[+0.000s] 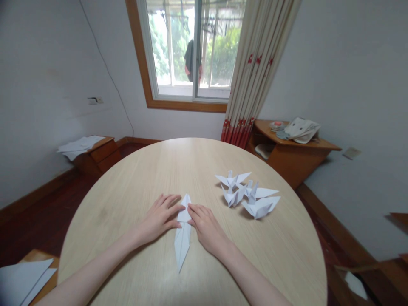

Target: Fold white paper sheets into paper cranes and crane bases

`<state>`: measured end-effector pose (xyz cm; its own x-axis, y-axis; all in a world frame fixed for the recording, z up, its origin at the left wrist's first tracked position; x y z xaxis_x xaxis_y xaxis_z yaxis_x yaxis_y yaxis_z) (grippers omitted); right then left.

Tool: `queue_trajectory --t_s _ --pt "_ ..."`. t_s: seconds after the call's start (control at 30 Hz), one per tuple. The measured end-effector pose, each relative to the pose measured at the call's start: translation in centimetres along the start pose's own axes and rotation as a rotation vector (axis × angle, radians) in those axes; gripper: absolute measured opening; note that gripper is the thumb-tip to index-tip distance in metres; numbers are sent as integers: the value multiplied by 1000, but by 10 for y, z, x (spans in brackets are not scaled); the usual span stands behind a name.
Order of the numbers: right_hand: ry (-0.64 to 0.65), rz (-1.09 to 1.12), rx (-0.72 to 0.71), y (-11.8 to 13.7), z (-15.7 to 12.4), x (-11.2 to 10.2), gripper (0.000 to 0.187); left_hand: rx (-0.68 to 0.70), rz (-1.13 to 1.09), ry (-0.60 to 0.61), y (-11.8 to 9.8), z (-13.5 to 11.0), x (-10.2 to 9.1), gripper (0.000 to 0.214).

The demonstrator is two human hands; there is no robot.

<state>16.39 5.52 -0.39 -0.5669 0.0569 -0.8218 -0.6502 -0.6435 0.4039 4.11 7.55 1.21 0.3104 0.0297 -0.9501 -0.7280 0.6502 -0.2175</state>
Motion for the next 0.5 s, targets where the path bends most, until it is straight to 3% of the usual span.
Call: queue_trajectory --t_s 0.27,0.4,0.5 --pt "-38 77 21 -5 0 0 35 115 16 -98 0 0 -2 28" --pt "-79 114 86 -8 -1 -3 36 117 1 -110 0 0 0 28" --pt "-161 90 167 -12 -2 -10 27 104 -38 -105 1 1 1 30"
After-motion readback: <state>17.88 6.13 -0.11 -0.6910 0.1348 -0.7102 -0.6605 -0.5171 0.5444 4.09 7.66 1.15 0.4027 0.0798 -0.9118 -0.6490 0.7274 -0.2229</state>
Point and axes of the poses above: each hand's wrist, its own z-axis towards the middle knuckle, its own x-axis out of the palm, y = z × x, the point moved 8 cm from there along z, towards the middle knuckle, and after that the axes turned 3 degrees about z, right-handed, at the moved point
